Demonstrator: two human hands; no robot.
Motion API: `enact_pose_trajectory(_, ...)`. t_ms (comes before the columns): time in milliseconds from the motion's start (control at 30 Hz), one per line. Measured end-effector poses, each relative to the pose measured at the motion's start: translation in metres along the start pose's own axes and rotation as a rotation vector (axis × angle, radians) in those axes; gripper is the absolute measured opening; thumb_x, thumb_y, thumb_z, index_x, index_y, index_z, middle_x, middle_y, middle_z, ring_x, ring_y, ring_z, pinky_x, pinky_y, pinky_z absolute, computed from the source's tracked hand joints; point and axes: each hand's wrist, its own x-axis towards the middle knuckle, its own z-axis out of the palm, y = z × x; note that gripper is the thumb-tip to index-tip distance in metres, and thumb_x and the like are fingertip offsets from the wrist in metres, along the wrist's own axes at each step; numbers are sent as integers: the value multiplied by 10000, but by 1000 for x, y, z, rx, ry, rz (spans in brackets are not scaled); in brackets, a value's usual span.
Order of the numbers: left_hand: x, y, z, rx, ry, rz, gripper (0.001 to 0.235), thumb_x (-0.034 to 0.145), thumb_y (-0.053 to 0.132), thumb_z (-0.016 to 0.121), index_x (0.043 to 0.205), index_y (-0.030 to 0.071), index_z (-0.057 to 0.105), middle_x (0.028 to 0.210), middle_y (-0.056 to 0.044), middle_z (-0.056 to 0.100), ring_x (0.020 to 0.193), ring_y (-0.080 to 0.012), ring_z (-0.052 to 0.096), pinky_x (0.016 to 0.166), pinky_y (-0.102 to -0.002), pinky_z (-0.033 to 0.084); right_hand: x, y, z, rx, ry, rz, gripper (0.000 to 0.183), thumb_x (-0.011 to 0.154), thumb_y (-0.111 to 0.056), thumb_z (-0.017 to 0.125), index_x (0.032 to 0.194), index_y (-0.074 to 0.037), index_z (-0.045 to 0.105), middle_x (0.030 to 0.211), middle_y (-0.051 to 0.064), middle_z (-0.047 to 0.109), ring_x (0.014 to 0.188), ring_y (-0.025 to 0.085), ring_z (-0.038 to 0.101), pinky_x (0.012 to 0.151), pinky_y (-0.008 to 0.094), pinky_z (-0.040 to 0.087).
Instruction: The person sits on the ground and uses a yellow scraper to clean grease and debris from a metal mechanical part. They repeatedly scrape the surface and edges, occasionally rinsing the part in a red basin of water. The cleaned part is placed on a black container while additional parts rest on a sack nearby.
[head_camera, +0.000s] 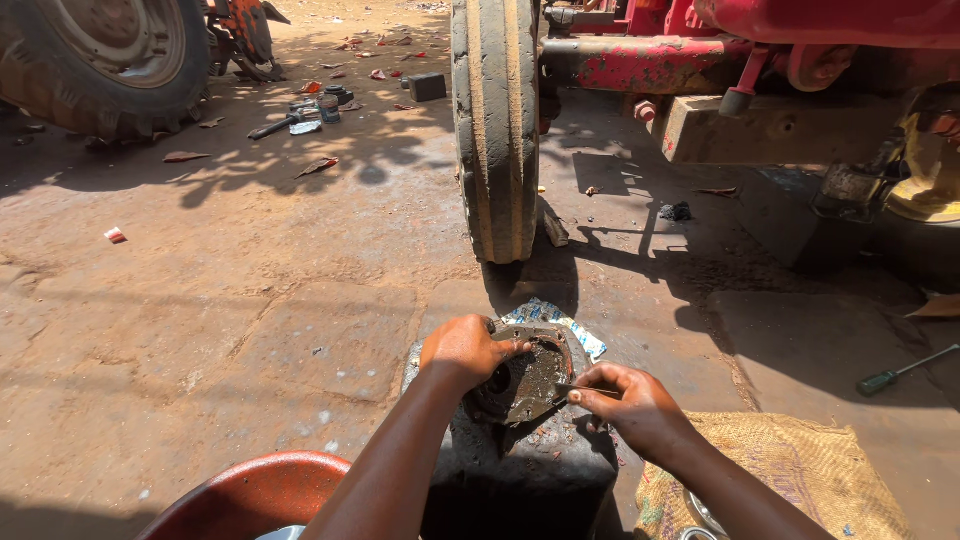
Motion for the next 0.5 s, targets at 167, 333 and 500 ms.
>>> enact_pose_trajectory(167,-2,-2,7,39,42,1,666,759,695,750,1003,77,790,1003,-167,774,974,-318,748,838,-447,565,17,19,19,-75,-126,-7,304,897,-336,713,1070,-93,775,950,46,790,876,107,688,810,297,551)
enact_pose_trajectory(333,-5,2,7,79,73,5,680,774,712,734,1050,92,776,1030,-168,761,1007,-333,729,842,-456,559,21,14,31,-177,-118,57,327,915,-380,676,1059,-101,766,920,66,783,823,145,696,798,320,555)
enact_pose_trajectory(500,-6,0,9,54,91,13,698,768,713,739,1080,88,767,1049,-170,757,1022,-339,719,845,-457,562,12,3,32,-343,-24,3,334,925,-431,683,1072,-149,787,1014,9,756,905,128,679,840,338,518)
